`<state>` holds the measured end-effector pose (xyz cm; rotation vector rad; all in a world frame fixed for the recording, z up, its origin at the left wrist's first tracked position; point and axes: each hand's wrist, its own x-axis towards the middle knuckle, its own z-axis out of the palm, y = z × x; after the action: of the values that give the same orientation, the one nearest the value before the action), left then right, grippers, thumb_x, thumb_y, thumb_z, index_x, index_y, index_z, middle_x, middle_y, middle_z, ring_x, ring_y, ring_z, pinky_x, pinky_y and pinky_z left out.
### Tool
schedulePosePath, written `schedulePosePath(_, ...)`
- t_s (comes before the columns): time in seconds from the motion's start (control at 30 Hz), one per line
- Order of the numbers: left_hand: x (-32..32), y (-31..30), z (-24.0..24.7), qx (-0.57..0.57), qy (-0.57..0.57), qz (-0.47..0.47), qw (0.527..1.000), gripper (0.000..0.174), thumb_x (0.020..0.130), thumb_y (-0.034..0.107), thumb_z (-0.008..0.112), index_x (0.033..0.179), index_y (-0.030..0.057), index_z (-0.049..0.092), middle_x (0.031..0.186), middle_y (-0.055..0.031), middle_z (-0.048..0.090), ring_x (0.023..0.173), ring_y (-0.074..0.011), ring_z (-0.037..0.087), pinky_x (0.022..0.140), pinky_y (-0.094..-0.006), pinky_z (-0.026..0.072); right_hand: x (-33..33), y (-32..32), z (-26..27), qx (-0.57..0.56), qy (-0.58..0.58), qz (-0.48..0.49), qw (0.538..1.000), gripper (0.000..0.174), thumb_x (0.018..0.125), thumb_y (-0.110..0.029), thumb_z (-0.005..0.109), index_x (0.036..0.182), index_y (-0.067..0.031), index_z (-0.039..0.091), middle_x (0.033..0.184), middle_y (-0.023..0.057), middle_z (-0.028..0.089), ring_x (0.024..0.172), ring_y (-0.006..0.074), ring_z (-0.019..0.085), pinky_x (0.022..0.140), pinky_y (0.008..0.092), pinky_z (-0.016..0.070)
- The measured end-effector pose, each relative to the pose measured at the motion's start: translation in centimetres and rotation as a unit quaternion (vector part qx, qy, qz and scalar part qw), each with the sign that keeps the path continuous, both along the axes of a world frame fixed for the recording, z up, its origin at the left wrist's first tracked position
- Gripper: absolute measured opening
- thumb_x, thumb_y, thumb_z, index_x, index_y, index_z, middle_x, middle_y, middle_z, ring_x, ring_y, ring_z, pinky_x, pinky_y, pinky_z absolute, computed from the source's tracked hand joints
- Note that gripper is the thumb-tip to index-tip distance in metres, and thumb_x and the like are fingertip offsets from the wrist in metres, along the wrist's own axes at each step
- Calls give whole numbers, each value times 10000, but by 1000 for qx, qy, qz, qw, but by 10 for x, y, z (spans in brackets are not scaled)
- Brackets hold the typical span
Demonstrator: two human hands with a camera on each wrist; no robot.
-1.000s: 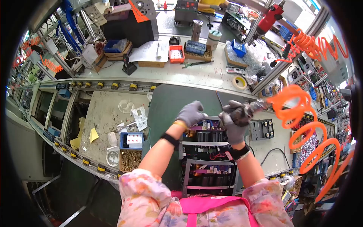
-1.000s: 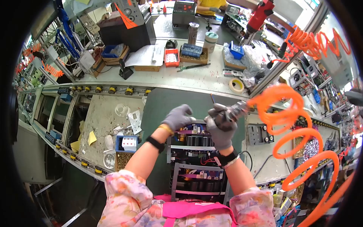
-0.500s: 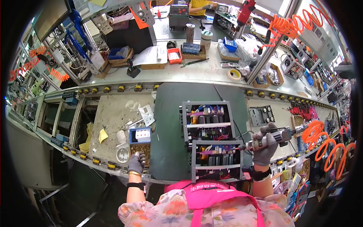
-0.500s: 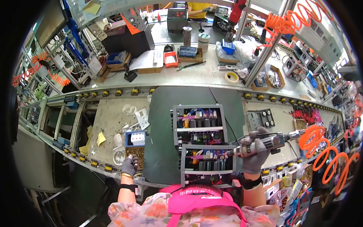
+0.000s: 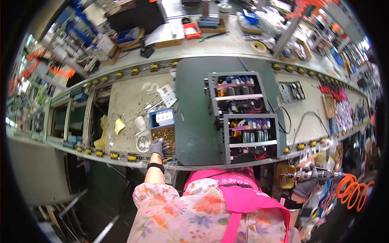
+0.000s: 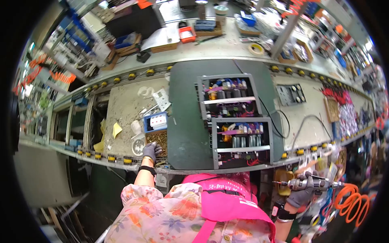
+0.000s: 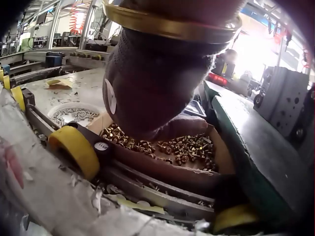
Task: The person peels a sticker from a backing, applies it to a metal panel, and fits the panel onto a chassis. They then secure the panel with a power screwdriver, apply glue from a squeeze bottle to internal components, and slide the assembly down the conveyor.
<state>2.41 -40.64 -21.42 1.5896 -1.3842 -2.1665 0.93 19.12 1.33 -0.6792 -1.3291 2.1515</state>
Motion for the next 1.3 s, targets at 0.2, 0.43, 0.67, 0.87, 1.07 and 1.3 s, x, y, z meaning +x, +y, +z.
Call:
schedulePosePath(0.2,-5,-33,-50,-12,-13,-97,995,405,909,233,534,1267,80,420,1090,-193,544,886,-347,606,667,-422,556,51,-1,-11,-86,-64,-7,994,197,820,-244,599,850,-51,569,594,64,544,355,148,410,361,329,378)
schedulePosePath(0.43,-5,-30,-32,-90,-60,-149,983,301,906,166,529,1166,34,458,897,-128,589,648,-235,603,504,-339,543,50,23,-36,126,0,-201,971,366,771,-9,632,1105,-47,487,776,59,569,558,131,531,444,264,442)
schedulePosePath(0.67,24,8,4,-176,-45,-133,974,205,897,93,529,1090,32,497,842,-90,581,623,-190,596,485,-308,531,-12,71,-99,187,1,-255,949,328,755,-20,693,1030,-46,516,854,2,550,641,80,509,499,216,439)
schedulePosePath(0.87,60,29,33,-171,-50,-93,980,149,909,73,504,1053,35,501,788,-99,585,568,-181,587,445,-286,514,-61,110,-168,215,-46,-274,936,356,715,-32,744,977,-47,504,833,30,580,574,105,514,467,241,447)
schedulePosePath(1.07,74,50,45,-165,-63,-120,977,191,917,92,500,1101,39,501,840,-91,592,612,-175,594,476,-301,530,-65,120,-217,278,-178,-177,927,399,695,-54,751,1008,-62,504,847,36,567,719,142,543,656,277,478)
schedulePosePath(1.3,43,88,28,-230,21,-169,958,161,911,66,497,1067,61,538,824,-69,588,591,-120,559,483,-264,495,-31,75,-186,430,-234,-176,854,410,702,-103,744,1050,-37,537,937,67,609,865,189,570,800,317,457)
